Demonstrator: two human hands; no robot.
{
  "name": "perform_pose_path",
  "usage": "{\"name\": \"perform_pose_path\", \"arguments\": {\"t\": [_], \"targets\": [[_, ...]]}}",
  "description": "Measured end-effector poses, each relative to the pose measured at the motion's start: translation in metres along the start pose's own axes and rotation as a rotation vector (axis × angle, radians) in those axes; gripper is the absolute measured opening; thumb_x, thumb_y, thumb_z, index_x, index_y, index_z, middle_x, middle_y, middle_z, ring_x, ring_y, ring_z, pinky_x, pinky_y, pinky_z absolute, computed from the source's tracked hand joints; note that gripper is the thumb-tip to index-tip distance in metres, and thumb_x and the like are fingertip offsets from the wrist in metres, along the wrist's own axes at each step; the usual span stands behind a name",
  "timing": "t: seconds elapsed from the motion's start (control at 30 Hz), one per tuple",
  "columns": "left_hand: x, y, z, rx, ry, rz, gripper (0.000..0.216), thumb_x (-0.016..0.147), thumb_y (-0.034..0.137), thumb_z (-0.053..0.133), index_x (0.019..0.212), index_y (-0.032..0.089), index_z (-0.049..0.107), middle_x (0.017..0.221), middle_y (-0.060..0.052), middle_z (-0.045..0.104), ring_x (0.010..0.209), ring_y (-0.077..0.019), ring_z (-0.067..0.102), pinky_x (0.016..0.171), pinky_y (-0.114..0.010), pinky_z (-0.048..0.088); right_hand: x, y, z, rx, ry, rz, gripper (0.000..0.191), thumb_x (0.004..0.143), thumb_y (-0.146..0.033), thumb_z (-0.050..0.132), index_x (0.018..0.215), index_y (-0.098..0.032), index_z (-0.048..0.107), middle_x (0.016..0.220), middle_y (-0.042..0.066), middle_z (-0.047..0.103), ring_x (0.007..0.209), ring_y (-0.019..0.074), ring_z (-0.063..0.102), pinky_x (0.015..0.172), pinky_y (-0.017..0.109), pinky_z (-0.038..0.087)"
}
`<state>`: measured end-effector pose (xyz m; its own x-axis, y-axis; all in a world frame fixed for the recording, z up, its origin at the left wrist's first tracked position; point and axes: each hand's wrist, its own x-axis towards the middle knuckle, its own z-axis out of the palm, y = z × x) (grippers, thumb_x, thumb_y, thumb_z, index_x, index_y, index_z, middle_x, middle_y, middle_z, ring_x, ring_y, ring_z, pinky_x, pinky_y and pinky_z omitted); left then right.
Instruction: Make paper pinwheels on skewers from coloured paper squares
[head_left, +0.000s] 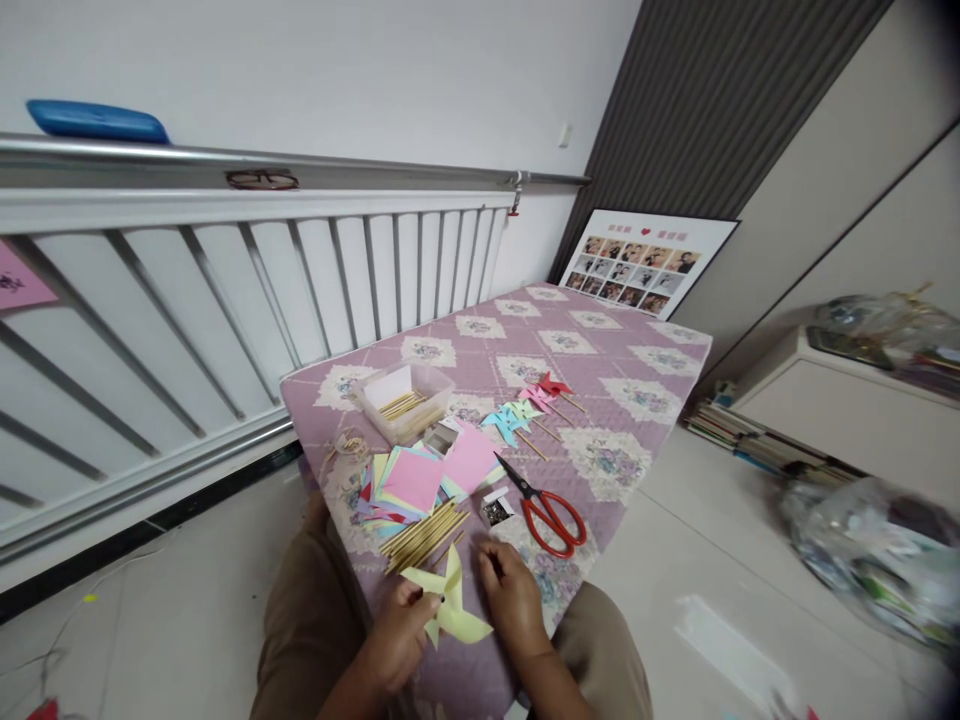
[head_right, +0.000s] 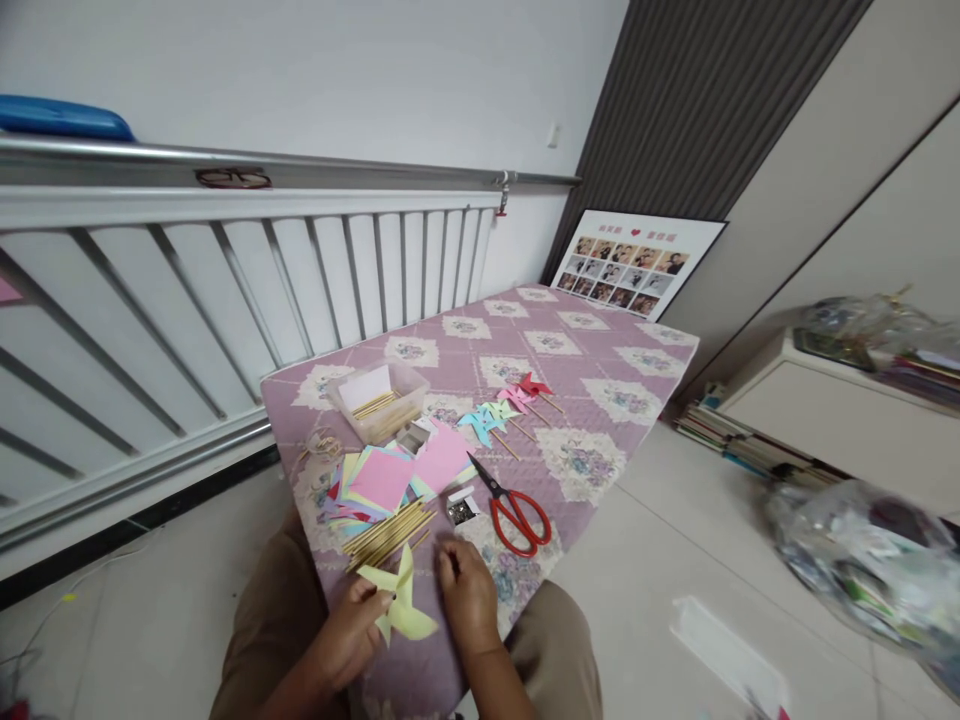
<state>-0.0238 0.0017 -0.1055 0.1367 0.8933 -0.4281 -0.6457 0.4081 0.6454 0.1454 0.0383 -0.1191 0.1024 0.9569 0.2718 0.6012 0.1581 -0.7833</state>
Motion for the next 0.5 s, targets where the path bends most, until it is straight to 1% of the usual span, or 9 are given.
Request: {"name": "perform_pose_path", "arguments": {"t": [0.13, 0.23, 0.3, 0.37, 0.43, 0.5], "targets": [[-0.015, 0.015, -0.012, -0.174, -0.010, -0.061, 0.033, 0.057, 0.027, 0.083, 0.083, 0.016, 0.065, 0.074, -0.002, 0.068, 0.067, -0.0159, 0.063, 0.067, -0.028, 0.048, 0.010, -0.010, 0.005, -0.089, -0.059, -0.090, 0.014, 0.081, -0.020, 0.052, 0.077, -0.021, 0.066, 0.076, 0.006, 0.066, 0.073, 0.0213, 0.063, 0.069, 0.032, 0.050], [-0.029, 0.026, -0.029, -0.237, 0.007, -0.079, 0.029, 0.063, 0.027, 0.079, 0.086, 0.017, 0.064, 0.076, -0.002, 0.068, 0.067, -0.0155, 0.064, 0.065, -0.028, 0.050, 0.015, -0.015, 0.010, -0.127, -0.091, -0.157, 0.017, 0.081, -0.016, 0.049, 0.075, -0.020, 0.064, 0.074, 0.005, 0.064, 0.072, 0.0198, 0.062, 0.067, 0.029, 0.050], [-0.039, 0.034, -0.044, -0.254, 0.079, -0.075, 0.027, 0.064, 0.025, 0.078, 0.085, 0.016, 0.063, 0.077, -0.002, 0.068, 0.065, -0.0143, 0.063, 0.062, -0.026, 0.050, 0.017, -0.018, 0.014, -0.146, -0.112, -0.195, 0.018, 0.082, -0.014, 0.047, 0.076, -0.020, 0.064, 0.076, 0.006, 0.065, 0.073, 0.0193, 0.062, 0.069, 0.029, 0.051], [-0.048, 0.044, -0.060, -0.273, 0.214, -0.061, 0.024, 0.064, 0.019, 0.076, 0.083, 0.017, 0.062, 0.076, -0.001, 0.067, 0.064, -0.0127, 0.063, 0.060, -0.024, 0.052, 0.018, -0.021, 0.017, -0.166, -0.140, -0.227, 0.019, 0.083, -0.012, 0.046, 0.079, -0.020, 0.064, 0.077, 0.006, 0.065, 0.076, 0.0197, 0.061, 0.071, 0.030, 0.051], [-0.054, 0.053, -0.076, -0.300, 0.318, -0.035, 0.021, 0.066, 0.013, 0.073, 0.083, 0.017, 0.062, 0.078, 0.000, 0.068, 0.064, -0.0127, 0.064, 0.058, -0.024, 0.053, 0.019, -0.025, 0.021, -0.189, -0.186, -0.263, 0.018, 0.084, -0.012, 0.048, 0.083, -0.019, 0.064, 0.081, 0.007, 0.066, 0.080, 0.0209, 0.060, 0.076, 0.033, 0.049], [-0.057, 0.062, -0.088, -0.334, 0.356, 0.003, 0.021, 0.068, 0.009, 0.071, 0.085, 0.017, 0.062, 0.081, -0.001, 0.069, 0.066, -0.0134, 0.065, 0.057, -0.025, 0.055, 0.018, -0.030, 0.025, -0.214, -0.260, -0.306, 0.016, 0.084, -0.013, 0.051, 0.087, -0.019, 0.066, 0.086, 0.008, 0.067, 0.085, 0.0217, 0.060, 0.081, 0.035, 0.047]]}}
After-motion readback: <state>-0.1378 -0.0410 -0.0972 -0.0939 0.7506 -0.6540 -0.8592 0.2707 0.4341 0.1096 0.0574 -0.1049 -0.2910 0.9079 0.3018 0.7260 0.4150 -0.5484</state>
